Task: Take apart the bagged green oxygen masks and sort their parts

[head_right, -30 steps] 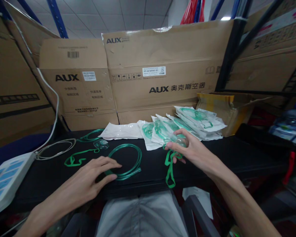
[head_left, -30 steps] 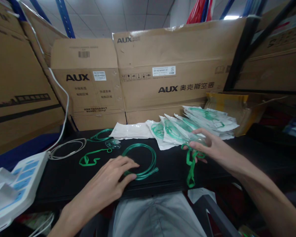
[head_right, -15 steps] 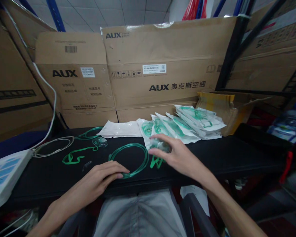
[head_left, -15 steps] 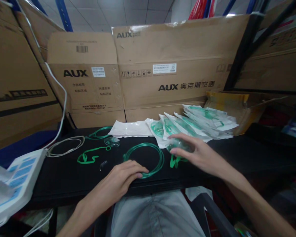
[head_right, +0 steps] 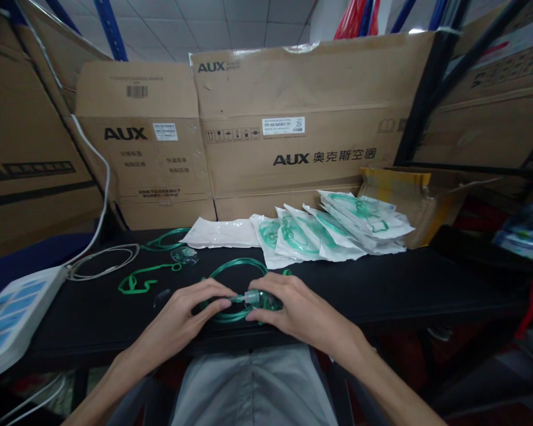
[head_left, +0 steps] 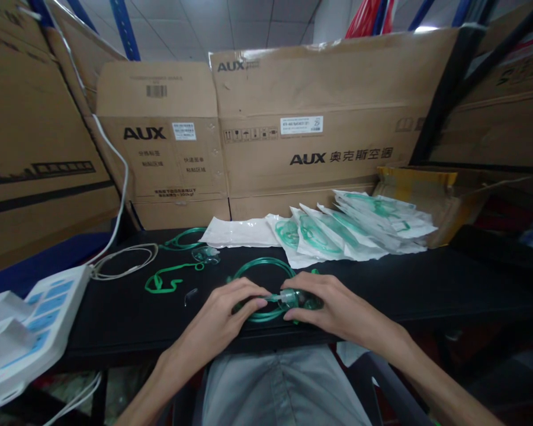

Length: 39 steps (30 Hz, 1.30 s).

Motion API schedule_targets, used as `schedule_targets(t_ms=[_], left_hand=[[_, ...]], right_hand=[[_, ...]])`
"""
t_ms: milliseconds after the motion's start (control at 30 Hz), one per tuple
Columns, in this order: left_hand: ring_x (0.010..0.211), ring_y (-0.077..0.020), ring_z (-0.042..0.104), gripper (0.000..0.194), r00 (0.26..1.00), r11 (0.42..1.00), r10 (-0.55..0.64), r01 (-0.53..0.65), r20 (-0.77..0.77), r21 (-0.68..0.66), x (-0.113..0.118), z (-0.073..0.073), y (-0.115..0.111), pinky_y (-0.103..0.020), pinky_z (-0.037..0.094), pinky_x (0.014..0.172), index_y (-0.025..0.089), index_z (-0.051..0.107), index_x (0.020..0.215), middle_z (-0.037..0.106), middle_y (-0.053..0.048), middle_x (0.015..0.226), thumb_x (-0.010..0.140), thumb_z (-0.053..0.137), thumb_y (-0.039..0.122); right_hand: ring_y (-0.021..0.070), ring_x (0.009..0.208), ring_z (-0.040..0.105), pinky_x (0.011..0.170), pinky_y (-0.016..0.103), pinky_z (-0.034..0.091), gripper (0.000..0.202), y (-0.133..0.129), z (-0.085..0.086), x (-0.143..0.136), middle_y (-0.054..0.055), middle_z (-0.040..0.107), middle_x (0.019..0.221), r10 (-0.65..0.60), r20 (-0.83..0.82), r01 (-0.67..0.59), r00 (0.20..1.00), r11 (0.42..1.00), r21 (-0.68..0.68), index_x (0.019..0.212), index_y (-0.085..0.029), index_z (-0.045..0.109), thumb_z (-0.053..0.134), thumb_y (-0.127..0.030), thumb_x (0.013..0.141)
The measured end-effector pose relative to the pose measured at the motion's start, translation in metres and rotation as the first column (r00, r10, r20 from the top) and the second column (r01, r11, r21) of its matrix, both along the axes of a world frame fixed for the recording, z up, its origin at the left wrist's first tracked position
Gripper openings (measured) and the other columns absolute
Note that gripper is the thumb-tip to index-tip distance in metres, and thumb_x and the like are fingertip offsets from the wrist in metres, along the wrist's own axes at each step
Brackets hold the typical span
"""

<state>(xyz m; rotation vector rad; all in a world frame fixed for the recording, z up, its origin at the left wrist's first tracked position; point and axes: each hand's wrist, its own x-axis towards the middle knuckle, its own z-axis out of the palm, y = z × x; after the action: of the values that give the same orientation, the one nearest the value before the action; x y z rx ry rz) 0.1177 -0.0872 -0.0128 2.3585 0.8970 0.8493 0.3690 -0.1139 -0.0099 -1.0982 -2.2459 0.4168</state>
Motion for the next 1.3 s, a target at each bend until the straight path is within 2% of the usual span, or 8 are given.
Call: schedule_targets(t_ms=[333,600,700,800,867,1033,1167,1300], left_hand=[[0.097,-0.0162,0.066,0.024,0.998,0.999,-0.020,0.019,-0.060,-0.026,0.004,0.003,0.007,-0.025,0.046,0.091,0.023,0.073,0.107,0.074,0.000,0.102,0.100,0.054,0.036],[0.078,-0.0133,0.063,0.034,0.977,0.985,-0.150,0.135,-0.148,-0.108,0.004,0.006,0.014,-0.022,0.045,0.076,0.017,0.072,0.090,0.071,0.000,0.083,0.103,0.047,0.036],[0.081,-0.0141,0.063,0.031,0.983,0.993,-0.113,0.109,-0.143,-0.034,0.003,0.006,0.013,-0.023,0.045,0.079,0.019,0.073,0.094,0.070,0.000,0.085,0.102,0.049,0.037],[0.092,-0.0165,0.064,0.026,0.993,0.993,-0.044,0.055,-0.108,0.101,0.003,0.006,0.012,-0.025,0.046,0.084,0.020,0.073,0.104,0.071,-0.002,0.095,0.101,0.052,0.035],[0.093,-0.0172,0.063,0.027,0.995,0.982,-0.029,0.047,-0.100,0.182,0.003,0.004,0.011,-0.027,0.047,0.085,0.020,0.073,0.106,0.071,-0.003,0.096,0.102,0.050,0.033],[0.089,-0.0165,0.061,0.026,0.998,0.949,0.016,0.006,-0.067,0.315,0.003,-0.003,0.014,-0.029,0.048,0.084,0.020,0.070,0.109,0.069,-0.003,0.096,0.103,0.047,0.031],[0.093,-0.0173,0.060,0.023,0.994,0.929,0.057,-0.021,-0.089,0.370,0.004,-0.006,0.016,-0.031,0.048,0.088,0.019,0.066,0.108,0.068,-0.004,0.100,0.104,0.045,0.027],[0.085,-0.0180,0.058,0.024,0.989,0.904,0.031,0.033,-0.143,0.426,0.004,-0.004,0.017,-0.032,0.047,0.082,0.018,0.066,0.101,0.069,-0.004,0.094,0.104,0.042,0.021]], right_hand=[[0.0226,0.096,0.069,0.083,0.035,0.056,0.033,0.000,0.006,-0.007,0.010,0.064,0.112,0.039,0.275,-0.078,0.961,0.988,0.133,0.123,-0.019,0.061,0.044,-0.039,0.104],[0.0229,0.093,0.070,0.081,0.034,0.057,0.029,0.005,0.002,-0.003,0.011,0.065,0.113,0.043,0.288,-0.106,0.957,0.972,0.208,0.123,-0.015,0.060,0.055,-0.030,0.098],[0.0222,0.090,0.069,0.079,0.033,0.055,0.027,0.006,0.004,-0.005,0.012,0.067,0.110,0.069,0.297,-0.133,0.952,0.971,0.201,0.119,-0.015,0.063,0.051,-0.029,0.099],[0.0202,0.090,0.067,0.084,0.031,0.050,0.025,0.010,0.010,-0.010,0.008,0.070,0.102,0.063,0.128,-0.073,0.990,0.995,0.074,0.110,-0.017,0.068,0.053,-0.034,0.099],[0.0173,0.081,0.063,0.079,0.028,0.048,0.030,0.015,0.015,-0.014,0.004,0.069,0.089,0.049,-0.019,-0.051,0.999,0.989,-0.138,0.099,-0.017,0.072,0.055,-0.043,0.097],[0.0098,0.058,0.039,0.055,0.022,0.035,0.048,0.029,0.024,-0.015,-0.003,0.048,0.062,-0.043,-0.262,-0.125,0.964,0.797,-0.591,0.083,-0.014,0.072,0.061,-0.061,0.088],[0.0093,0.059,0.039,0.055,0.021,0.033,0.044,0.026,0.027,-0.014,-0.003,0.048,0.063,-0.066,-0.322,-0.165,0.945,0.752,-0.639,0.082,-0.014,0.071,0.067,-0.057,0.085],[0.0103,0.059,0.045,0.055,0.022,0.035,0.038,0.014,0.026,-0.016,-0.003,0.052,0.064,0.007,-0.204,-0.118,0.979,0.837,-0.535,0.086,-0.015,0.070,0.058,-0.050,0.093]])
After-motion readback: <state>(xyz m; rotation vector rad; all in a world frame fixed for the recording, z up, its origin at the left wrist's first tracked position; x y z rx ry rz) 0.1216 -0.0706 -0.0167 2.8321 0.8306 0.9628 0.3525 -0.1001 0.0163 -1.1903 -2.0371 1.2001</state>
